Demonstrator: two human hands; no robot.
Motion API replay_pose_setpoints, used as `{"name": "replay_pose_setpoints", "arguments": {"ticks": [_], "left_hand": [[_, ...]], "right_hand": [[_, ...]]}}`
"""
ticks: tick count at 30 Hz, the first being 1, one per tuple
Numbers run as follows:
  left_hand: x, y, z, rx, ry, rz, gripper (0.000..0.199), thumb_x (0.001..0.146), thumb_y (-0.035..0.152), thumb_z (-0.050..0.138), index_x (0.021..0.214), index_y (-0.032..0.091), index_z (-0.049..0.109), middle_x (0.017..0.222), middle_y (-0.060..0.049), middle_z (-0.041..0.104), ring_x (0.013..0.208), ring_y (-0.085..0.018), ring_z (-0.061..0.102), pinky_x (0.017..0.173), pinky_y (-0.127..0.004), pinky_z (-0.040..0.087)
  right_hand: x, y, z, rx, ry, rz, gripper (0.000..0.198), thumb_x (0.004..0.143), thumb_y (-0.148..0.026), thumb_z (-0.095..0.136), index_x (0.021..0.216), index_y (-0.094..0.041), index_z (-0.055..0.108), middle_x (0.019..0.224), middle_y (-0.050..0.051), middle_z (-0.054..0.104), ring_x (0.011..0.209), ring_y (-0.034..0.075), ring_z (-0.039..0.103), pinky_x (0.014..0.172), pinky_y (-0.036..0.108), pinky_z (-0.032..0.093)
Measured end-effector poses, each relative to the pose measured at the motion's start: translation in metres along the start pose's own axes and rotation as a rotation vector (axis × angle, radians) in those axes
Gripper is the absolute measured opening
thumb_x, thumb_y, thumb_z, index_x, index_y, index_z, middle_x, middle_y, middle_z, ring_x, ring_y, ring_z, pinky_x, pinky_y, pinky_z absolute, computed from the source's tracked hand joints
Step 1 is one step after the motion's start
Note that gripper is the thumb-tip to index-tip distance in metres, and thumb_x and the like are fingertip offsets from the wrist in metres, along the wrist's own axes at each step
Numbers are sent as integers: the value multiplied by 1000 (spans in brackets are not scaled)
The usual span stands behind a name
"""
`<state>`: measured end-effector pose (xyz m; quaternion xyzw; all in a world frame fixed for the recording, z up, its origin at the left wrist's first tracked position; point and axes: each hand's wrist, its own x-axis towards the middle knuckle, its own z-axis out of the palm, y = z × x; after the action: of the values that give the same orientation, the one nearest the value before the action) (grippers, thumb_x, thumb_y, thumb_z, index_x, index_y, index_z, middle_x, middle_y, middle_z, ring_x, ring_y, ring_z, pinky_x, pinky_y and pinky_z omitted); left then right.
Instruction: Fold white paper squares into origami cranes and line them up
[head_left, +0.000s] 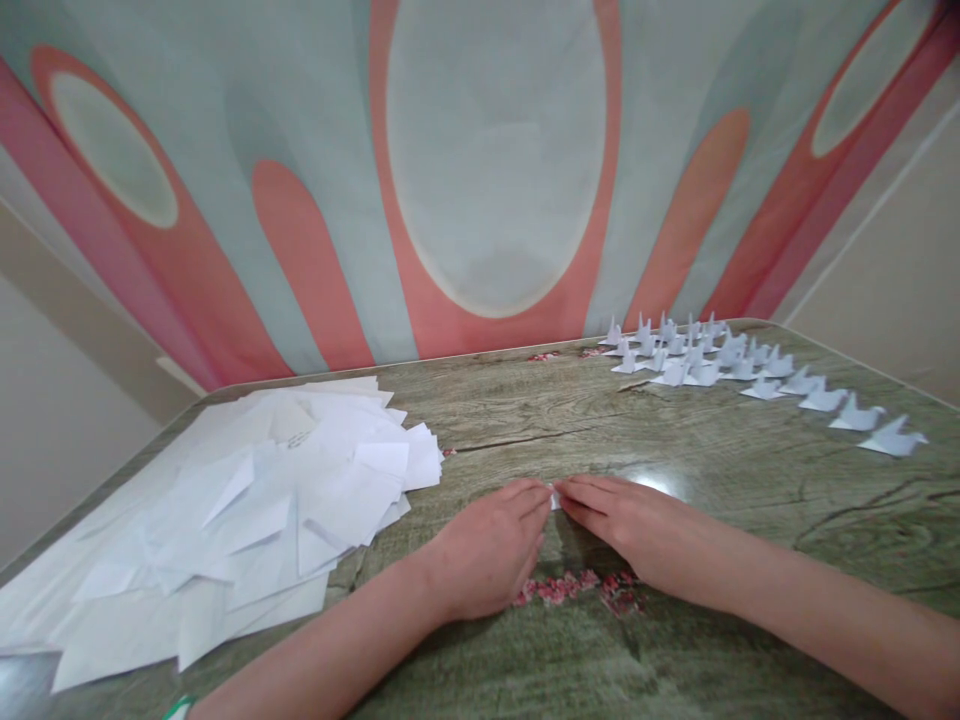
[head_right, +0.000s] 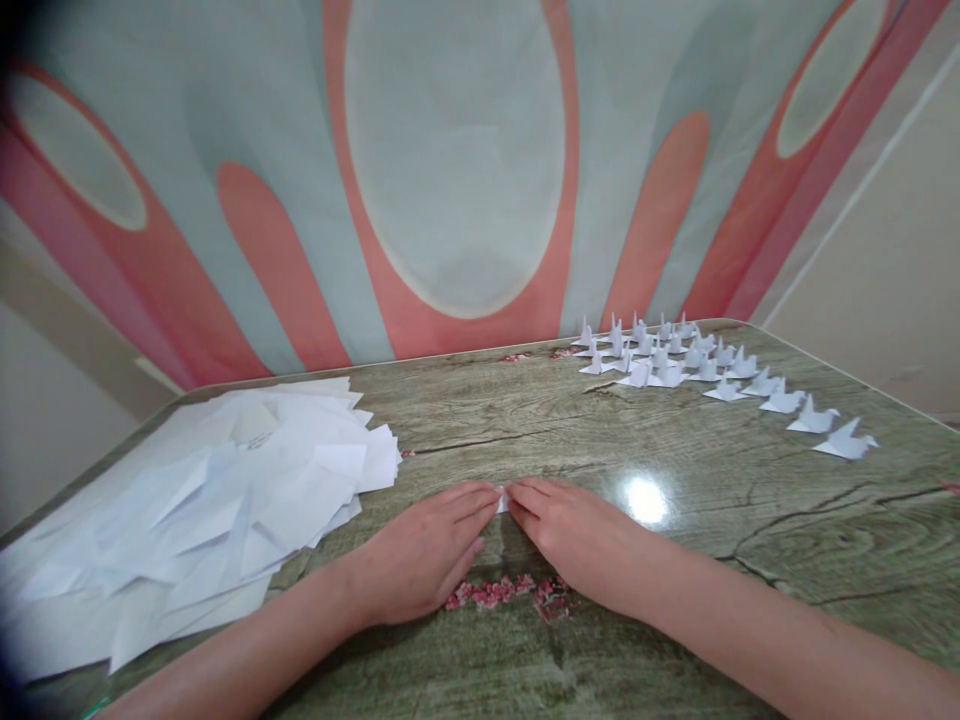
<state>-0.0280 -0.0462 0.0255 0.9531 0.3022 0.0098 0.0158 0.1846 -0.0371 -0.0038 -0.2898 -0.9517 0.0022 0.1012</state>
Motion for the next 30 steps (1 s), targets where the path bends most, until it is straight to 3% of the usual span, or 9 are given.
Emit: {"name": "replay_pose_setpoints", "arguments": {"ticks": [9, 16, 25, 30], "left_hand": [[-2, -3, 4, -100, 9, -10, 45, 83, 12, 37, 127, 8, 38, 132, -13, 45, 125, -18, 36, 106, -33, 28], [1, -3, 10, -30, 49, -33, 39, 86, 14, 39, 125, 12, 43, 126, -11, 50, 119, -20, 43, 103, -33, 32], [0, 2, 12, 98, 60, -46, 48, 88, 44, 38, 123, 12, 46, 128, -11, 50, 123, -21, 39, 105, -36, 23], [1, 4, 11, 119, 73, -43, 49, 88, 47, 38, 121, 11, 48, 123, -10, 53, 122, -22, 38, 105, -36, 22]], "right_hand": [[3, -4, -5, 24, -28, 44, 44, 73, 1, 44, 114, -5, 55, 121, 17, 54, 113, 25, 49, 96, 38, 43], [5, -4, -8, 51, -59, 53, 42, 75, -1, 44, 115, -8, 55, 116, 16, 56, 112, 24, 49, 95, 37, 42], [8, -11, -4, -35, -16, 69, 28, 78, -4, 46, 102, -9, 60, 103, 15, 59, 100, 24, 55, 88, 39, 45], [9, -10, 0, -22, 3, 86, 29, 79, -4, 45, 103, -9, 60, 102, 14, 60, 102, 24, 54, 88, 38, 45]]}}
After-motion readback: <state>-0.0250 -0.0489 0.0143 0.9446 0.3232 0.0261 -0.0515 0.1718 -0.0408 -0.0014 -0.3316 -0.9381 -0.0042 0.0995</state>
